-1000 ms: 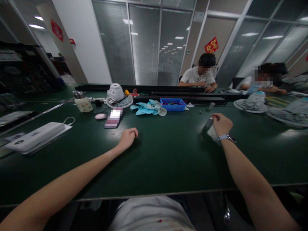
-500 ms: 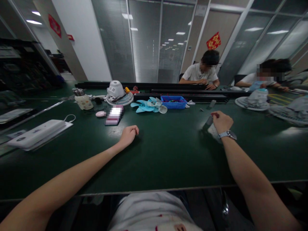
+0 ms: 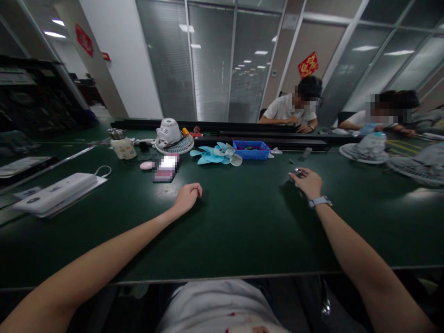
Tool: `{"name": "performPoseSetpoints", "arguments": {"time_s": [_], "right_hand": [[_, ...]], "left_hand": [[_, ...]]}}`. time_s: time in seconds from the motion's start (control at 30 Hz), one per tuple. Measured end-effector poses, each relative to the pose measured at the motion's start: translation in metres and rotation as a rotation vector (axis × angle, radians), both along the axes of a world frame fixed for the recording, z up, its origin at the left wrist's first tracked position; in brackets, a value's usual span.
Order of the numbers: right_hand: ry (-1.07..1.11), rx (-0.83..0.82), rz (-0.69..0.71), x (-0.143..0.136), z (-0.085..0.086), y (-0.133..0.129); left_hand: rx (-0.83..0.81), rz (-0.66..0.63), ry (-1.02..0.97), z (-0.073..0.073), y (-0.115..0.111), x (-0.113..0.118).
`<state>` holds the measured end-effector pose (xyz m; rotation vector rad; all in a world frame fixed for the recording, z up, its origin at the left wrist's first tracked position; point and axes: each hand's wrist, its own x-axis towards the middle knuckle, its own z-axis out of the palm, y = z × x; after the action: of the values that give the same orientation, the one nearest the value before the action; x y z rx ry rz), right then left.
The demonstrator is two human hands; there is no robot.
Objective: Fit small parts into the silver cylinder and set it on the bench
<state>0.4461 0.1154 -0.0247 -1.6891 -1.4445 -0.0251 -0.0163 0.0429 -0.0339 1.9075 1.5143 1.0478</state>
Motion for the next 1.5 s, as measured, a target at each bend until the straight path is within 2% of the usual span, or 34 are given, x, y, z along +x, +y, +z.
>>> {"name": "performPoseSetpoints", "arguments": {"time_s": [0.1,0.2,0.27,0.33,0.47,0.63,0.77,0.9,1.03,1.13,1.3,1.4,1.5], "right_hand": [[0.225,-0.010,0.382,-0.076,0.007,-0.025],[0.214,-0.083,0.739,-0.156,0.014,-0.066],[0.186,-0.123,0.880,-0.192,0.017,-0.092],[0.178,-0.153,0.953,-0.212,0.017,-0.111],[0.198,-0.182,0.994,-0.218,0.013,-0.123],[0.231,-0.225,1.015,-0.216,0.006,-0.117],[0.256,-0.249,1.036,-0.217,0.004,-0.116],[0.231,-0.238,1.032,-0.217,0.005,-0.118],[0.230,-0.240,1.013,-0.217,0.007,-0.119],[0.246,-0.246,1.020,-0.217,0.008,-0.118],[0.238,-0.250,1.029,-0.216,0.007,-0.120],[0.230,-0.240,1.020,-0.216,0.007,-0.121],[0.226,-0.193,0.975,-0.205,0.009,-0.110]], "left_hand": [[-0.008,-0.005,0.004,0.001,-0.001,0.000],[-0.013,-0.047,-0.014,0.004,-0.008,0.002],[0.010,-0.077,-0.029,0.009,-0.016,0.006],[0.078,-0.097,-0.036,0.015,-0.026,0.013],[0.210,-0.154,0.024,0.025,-0.043,0.028],[0.273,-0.229,0.070,0.020,-0.047,0.037],[0.272,-0.200,0.065,0.017,-0.042,0.041],[0.266,-0.211,0.061,0.027,-0.041,0.045],[0.291,-0.121,0.026,0.036,-0.039,0.035],[0.256,-0.092,0.087,0.030,-0.033,0.019],[0.088,-0.188,0.220,0.010,-0.026,0.008],[0.064,-0.220,0.241,0.007,-0.027,0.011],[0.058,-0.158,0.181,0.010,-0.028,0.012]]}}
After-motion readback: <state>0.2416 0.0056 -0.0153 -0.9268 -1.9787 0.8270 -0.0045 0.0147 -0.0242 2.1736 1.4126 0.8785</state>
